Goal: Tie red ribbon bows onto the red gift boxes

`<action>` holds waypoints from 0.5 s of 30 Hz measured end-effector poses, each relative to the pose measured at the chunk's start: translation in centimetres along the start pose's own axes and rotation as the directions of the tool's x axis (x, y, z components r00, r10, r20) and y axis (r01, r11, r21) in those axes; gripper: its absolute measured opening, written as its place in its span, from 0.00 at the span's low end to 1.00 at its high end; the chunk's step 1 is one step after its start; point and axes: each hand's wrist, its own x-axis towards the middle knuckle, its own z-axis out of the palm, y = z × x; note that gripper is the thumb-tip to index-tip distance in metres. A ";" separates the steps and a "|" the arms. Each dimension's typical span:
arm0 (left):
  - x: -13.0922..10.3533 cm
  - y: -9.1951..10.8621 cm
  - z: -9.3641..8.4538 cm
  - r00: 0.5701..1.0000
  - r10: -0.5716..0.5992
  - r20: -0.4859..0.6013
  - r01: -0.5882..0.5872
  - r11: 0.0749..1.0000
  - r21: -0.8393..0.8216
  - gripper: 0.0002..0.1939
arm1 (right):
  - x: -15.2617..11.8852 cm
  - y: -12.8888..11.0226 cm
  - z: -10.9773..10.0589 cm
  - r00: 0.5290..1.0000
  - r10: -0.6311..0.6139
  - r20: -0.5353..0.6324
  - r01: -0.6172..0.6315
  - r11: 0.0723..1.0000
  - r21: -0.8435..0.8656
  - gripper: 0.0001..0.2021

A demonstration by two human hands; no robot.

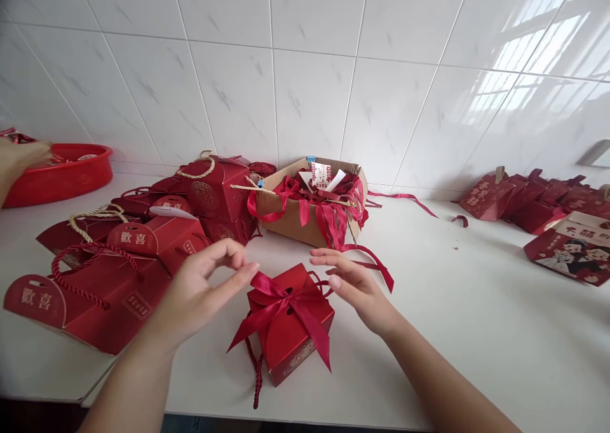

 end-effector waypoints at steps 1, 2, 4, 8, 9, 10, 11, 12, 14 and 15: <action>-0.4 0.2 -0.5 0.999 -0.035 0.003 0.034 0.997 0.076 0.14 | -0.1 -0.3 0.4 1.000 0.010 0.008 -0.011 1.000 0.022 0.14; -0.8 0.2 -0.9 0.996 -0.083 0.038 0.077 0.988 0.136 0.15 | -0.1 -0.6 0.9 1.000 0.023 0.009 -0.023 0.999 0.033 0.12; -1.7 0.2 -1.4 0.972 -0.189 0.140 0.155 0.963 0.222 0.18 | -0.2 -1.4 1.8 0.998 0.061 -0.018 -0.060 0.997 0.039 0.09; -2.7 -0.3 -1.2 0.903 -0.327 0.280 0.257 0.931 0.258 0.21 | -0.5 -2.1 2.7 0.989 0.140 -0.040 -0.138 0.990 0.039 0.08; -2.7 -0.4 -1.0 0.887 -0.341 0.313 0.272 0.931 0.245 0.21 | -0.6 -2.1 2.7 0.989 0.140 -0.044 -0.138 0.990 0.031 0.08; -2.7 -0.3 -0.7 0.874 -0.344 0.344 0.281 0.934 0.222 0.21 | -0.6 -2.0 2.7 0.990 0.136 -0.047 -0.135 0.991 0.017 0.08; -2.7 -0.3 -0.4 0.866 -0.335 0.371 0.281 0.940 0.193 0.21 | -0.6 -2.0 2.6 0.991 0.127 -0.049 -0.128 0.992 -0.003 0.09; -2.6 -0.2 -0.1 0.864 -0.317 0.390 0.276 0.948 0.159 0.20 | -0.6 -1.9 2.6 0.992 0.118 -0.049 -0.119 0.993 -0.026 0.09; -2.3 0.0 0.5 0.877 -0.270 0.398 0.256 0.963 0.088 0.20 | -0.6 -1.9 2.6 0.994 0.102 -0.047 -0.105 0.992 -0.072 0.08; -2.2 0.0 0.8 0.884 -0.249 0.397 0.247 0.967 0.057 0.19 | -0.5 -1.9 2.6 0.994 0.096 -0.048 -0.100 0.991 -0.090 0.08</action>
